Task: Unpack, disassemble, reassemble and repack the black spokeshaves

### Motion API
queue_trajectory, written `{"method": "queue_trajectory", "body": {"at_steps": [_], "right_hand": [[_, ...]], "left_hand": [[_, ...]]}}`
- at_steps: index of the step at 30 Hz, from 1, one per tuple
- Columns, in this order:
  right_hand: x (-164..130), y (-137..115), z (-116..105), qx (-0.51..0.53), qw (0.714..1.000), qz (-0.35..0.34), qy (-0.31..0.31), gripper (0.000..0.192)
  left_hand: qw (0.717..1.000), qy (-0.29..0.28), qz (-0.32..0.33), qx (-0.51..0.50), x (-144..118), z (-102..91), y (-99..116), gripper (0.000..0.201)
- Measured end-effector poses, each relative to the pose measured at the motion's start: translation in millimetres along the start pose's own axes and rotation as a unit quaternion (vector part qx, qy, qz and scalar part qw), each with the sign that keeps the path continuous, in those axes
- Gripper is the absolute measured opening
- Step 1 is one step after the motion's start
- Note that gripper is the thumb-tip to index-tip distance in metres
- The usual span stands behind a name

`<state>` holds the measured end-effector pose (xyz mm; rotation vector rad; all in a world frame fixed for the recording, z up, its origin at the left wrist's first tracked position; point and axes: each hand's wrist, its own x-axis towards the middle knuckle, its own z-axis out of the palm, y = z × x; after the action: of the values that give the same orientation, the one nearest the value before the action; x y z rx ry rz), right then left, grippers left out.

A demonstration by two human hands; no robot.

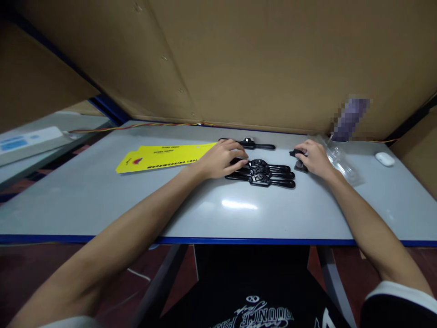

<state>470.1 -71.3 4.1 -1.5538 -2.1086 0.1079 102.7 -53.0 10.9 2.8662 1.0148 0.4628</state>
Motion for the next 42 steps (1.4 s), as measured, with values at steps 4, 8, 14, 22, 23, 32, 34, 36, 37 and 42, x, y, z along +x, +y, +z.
{"method": "queue_trajectory", "body": {"at_steps": [4, 8, 14, 22, 23, 32, 34, 36, 37, 42], "right_hand": [[-2.0, -7.5, 1.2, 0.034, 0.999, -0.016, -0.021, 0.018], [-3.5, -9.6, 1.2, 0.034, 0.999, -0.014, -0.008, 0.018], [-4.7, -13.8, -0.1, 0.049, 0.998, -0.004, 0.026, 0.018], [-2.8, -13.0, 4.3, 0.104, 0.991, 0.023, 0.082, 0.024], [-2.5, -12.8, 5.0, 0.107, 0.990, 0.025, 0.084, 0.024], [-4.3, -21.9, -2.1, 0.080, 0.995, 0.009, 0.067, 0.018], [-5.8, -27.3, -7.5, 0.064, 0.997, -0.010, 0.043, 0.017], [-7.7, -31.8, -14.2, 0.029, 0.999, -0.024, 0.010, 0.016], [-8.6, -33.2, -17.7, 0.004, 1.000, -0.027, -0.008, 0.013], [-11.5, -36.6, -34.3, -0.099, 0.993, 0.003, -0.066, 0.010]], "left_hand": [[0.999, -0.026, 0.027, -0.015, 0.7, 3.4, 8.4, 0.052], [0.999, -0.018, 0.038, -0.017, -0.4, 7.7, 9.3, 0.053], [0.996, 0.016, 0.091, -0.018, -3.0, 11.4, 26.1, 0.050], [0.981, 0.047, 0.187, -0.024, -6.6, 18.1, 67.6, 0.034], [0.980, 0.049, 0.193, -0.021, -7.0, 18.9, 69.4, 0.033], [0.979, 0.055, 0.194, -0.037, -6.7, 21.2, 61.9, 0.034], [0.981, 0.053, 0.182, -0.044, -6.6, 21.4, 58.9, 0.034], [0.982, 0.058, 0.175, -0.047, -6.7, 21.9, 56.1, 0.033], [0.982, 0.062, 0.174, -0.046, -6.8, 22.1, 54.8, 0.034], [0.981, 0.075, 0.175, -0.036, -7.7, 21.7, 51.3, 0.037]]}}
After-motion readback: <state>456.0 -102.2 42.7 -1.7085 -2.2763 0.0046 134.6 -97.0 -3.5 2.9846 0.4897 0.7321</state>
